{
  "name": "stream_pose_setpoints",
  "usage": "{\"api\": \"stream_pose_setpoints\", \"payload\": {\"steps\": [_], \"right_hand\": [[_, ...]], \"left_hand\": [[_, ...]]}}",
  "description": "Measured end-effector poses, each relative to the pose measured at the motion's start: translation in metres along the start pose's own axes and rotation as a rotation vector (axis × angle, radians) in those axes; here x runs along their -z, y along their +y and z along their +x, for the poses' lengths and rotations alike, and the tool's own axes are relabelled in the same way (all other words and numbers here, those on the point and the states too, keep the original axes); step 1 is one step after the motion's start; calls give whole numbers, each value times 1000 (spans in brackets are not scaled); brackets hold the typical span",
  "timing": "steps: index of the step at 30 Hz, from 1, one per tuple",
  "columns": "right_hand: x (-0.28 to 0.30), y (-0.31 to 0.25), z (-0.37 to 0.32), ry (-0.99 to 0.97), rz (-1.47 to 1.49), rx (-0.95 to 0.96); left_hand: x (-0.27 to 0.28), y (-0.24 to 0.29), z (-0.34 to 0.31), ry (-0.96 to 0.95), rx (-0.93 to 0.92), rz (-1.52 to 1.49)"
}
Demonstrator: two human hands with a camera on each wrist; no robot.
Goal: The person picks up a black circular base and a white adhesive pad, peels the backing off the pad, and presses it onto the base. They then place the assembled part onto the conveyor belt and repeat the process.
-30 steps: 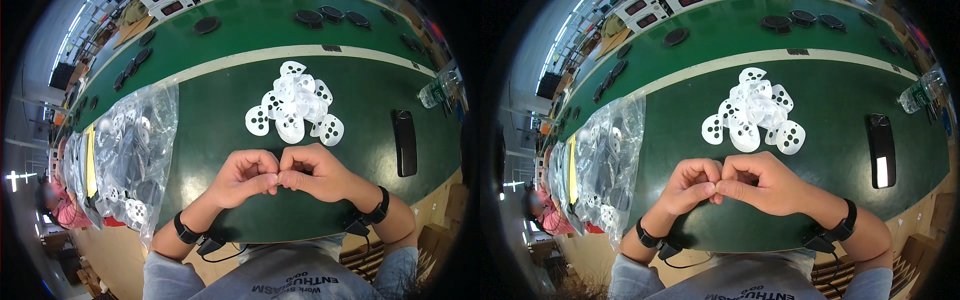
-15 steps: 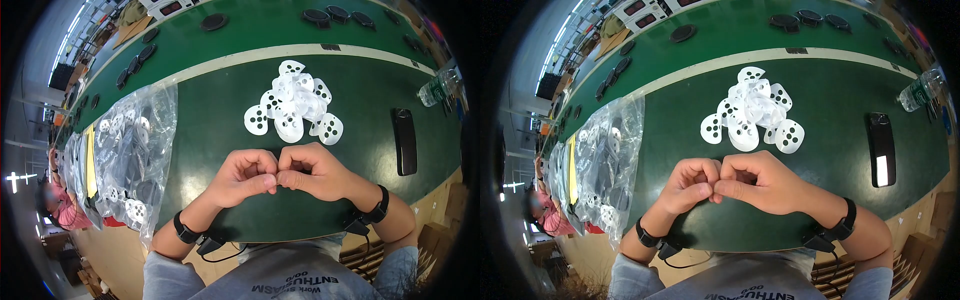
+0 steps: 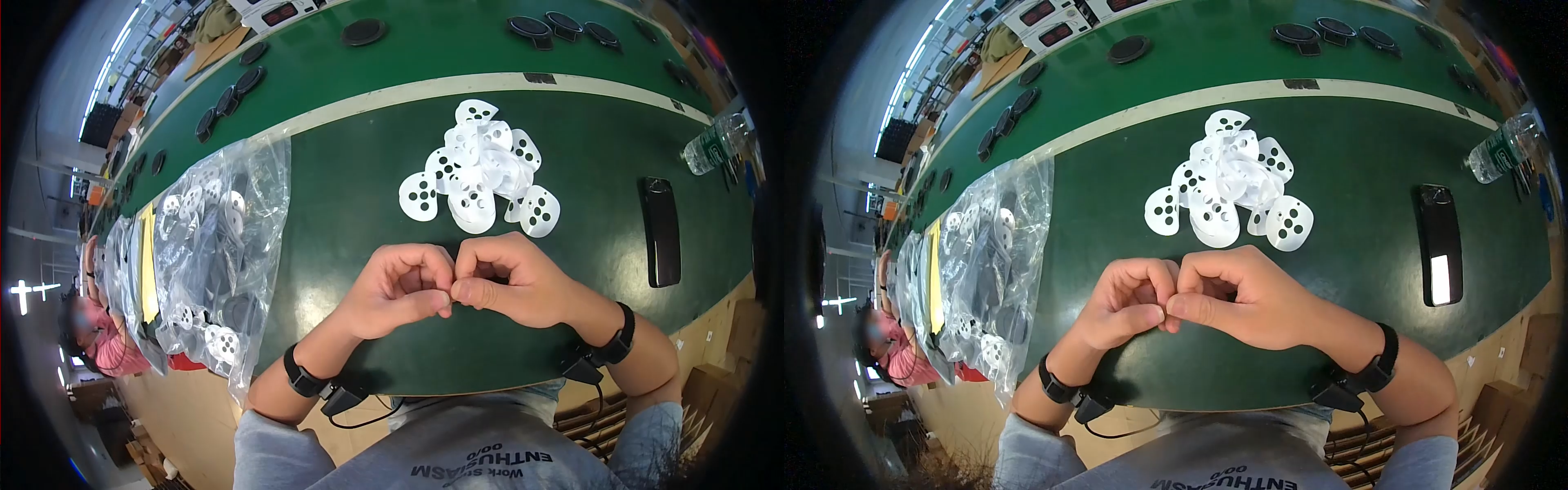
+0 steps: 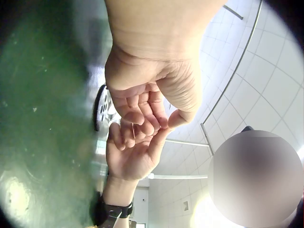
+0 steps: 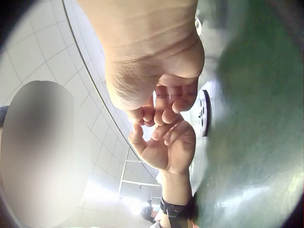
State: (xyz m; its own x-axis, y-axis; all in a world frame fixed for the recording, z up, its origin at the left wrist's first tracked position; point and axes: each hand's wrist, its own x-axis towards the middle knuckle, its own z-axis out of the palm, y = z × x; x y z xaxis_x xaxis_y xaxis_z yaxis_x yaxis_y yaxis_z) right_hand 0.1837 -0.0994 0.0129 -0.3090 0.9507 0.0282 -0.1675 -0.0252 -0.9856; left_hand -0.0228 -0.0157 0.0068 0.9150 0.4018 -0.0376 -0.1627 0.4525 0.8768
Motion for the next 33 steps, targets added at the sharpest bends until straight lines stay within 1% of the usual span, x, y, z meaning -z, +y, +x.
{"api": "stream_pose_setpoints", "payload": {"steps": [9,12,18,21,22,25,27,28,29,30,31,33], "right_hand": [[0,2,0,4,-18,1],[3,0,-1,-30,-29,-33],[4,-4,-1,-43,-33,-35],[-1,-1,-1,10,31,-11],[-1,-1,-2,51,11,0],[1,0,-1,194,-50,83],[1,3,0,323,-71,165],[2,1,0,330,-165,177],[2,0,1,338,-259,188],[3,-2,1,347,-354,200],[4,-4,1,307,-472,209],[-3,-13,0,248,-553,131]], "left_hand": [[-2,1,-1,17,3,32],[-1,-1,-1,14,7,36],[-1,0,0,11,1,32],[-3,2,-1,27,5,15],[-4,3,0,34,6,12],[2,0,0,120,1,-20],[-1,3,4,277,-61,-22],[-1,5,5,354,-92,-25],[-1,10,5,436,-78,-29],[1,12,5,461,-85,-54],[5,11,5,485,-92,-80],[10,11,4,520,-83,-114]]}}
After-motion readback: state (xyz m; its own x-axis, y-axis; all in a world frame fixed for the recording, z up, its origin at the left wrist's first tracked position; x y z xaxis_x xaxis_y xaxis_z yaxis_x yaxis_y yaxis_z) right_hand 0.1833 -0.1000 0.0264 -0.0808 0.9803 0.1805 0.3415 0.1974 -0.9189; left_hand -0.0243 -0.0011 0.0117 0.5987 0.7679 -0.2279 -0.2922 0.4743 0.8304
